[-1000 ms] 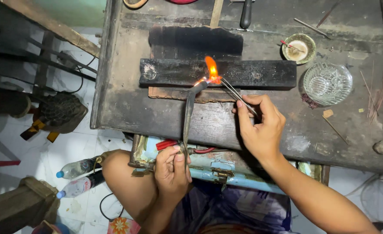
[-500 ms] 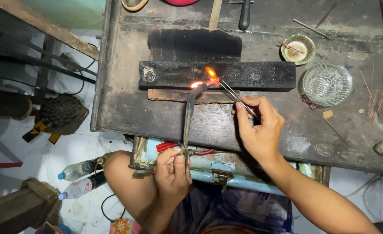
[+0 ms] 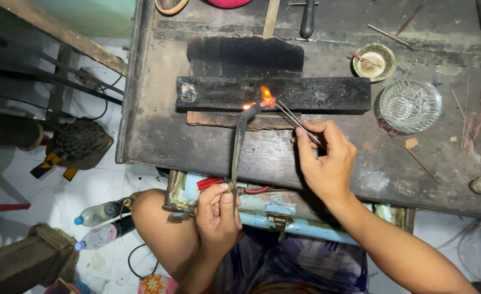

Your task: Soldering small decorative components onto a jewelry base using a blowtorch and tweezers

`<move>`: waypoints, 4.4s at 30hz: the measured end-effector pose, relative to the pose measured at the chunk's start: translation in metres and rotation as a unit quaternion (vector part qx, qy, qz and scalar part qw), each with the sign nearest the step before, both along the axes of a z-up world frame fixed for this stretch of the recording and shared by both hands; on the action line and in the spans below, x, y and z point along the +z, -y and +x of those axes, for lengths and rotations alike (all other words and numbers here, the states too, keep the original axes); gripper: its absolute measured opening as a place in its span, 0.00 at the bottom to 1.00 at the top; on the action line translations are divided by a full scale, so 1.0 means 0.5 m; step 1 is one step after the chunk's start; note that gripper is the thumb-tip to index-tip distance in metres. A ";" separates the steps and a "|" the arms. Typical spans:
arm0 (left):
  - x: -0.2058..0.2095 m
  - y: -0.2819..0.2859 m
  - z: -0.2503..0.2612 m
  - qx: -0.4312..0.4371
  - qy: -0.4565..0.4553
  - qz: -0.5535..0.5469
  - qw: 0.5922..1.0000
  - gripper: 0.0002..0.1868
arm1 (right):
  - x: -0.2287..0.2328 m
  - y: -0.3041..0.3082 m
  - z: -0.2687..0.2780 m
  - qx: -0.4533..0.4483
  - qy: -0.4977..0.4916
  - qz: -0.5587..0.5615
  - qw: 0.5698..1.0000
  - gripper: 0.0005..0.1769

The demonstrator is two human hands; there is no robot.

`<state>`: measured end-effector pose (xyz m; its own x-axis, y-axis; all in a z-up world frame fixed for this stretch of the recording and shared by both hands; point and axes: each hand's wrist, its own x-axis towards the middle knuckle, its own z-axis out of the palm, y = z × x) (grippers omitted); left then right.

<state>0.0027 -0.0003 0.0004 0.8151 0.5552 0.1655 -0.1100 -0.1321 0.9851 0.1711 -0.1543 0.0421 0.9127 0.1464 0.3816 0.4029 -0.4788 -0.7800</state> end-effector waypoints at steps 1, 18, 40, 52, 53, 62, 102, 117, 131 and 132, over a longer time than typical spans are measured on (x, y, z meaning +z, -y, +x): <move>-0.001 -0.001 0.000 -0.004 0.003 0.005 1.000 0.10 | 0.001 0.000 0.000 0.001 0.004 -0.001 1.000 0.05; -0.013 0.002 -0.002 0.002 0.012 -0.023 1.000 0.09 | -0.002 0.000 -0.002 0.004 0.018 0.013 1.000 0.03; -0.003 -0.006 0.017 -0.012 0.041 -0.043 0.998 0.09 | -0.012 0.004 0.000 0.022 0.021 0.089 0.996 0.03; -0.020 -0.017 0.016 -0.025 0.085 -0.056 0.995 0.10 | -0.038 0.004 0.008 0.025 0.020 0.162 0.986 0.05; -0.021 -0.017 0.018 -0.026 0.089 -0.059 0.994 0.10 | -0.038 0.006 0.009 0.020 0.020 0.150 0.988 0.06; -0.017 -0.012 0.020 -0.013 0.071 -0.045 0.996 0.10 | -0.030 0.017 -0.008 0.014 0.018 0.112 0.993 0.05; -0.214 -0.790 0.302 0.129 -0.163 0.341 0.917 0.05 | -0.024 0.013 -0.014 0.057 0.099 0.136 0.984 0.10; 0.176 -0.128 0.177 0.091 0.182 0.314 0.927 0.08 | 0.010 0.001 -0.042 0.046 0.140 0.141 0.979 0.13; 0.213 -0.100 0.297 -0.062 0.142 0.425 0.892 0.14 | 0.005 -0.002 -0.061 0.118 0.149 0.100 0.977 0.01; 0.200 -0.121 0.302 -0.064 0.142 0.425 0.892 0.14 | 0.006 -0.005 -0.065 0.116 0.149 0.099 0.977 0.01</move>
<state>0.1535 0.0600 0.1004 0.7205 0.0363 0.6925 -0.4076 -0.7857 0.4653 0.1387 -0.1517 0.0450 0.7082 0.2322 0.6668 0.7056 -0.1991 -0.6800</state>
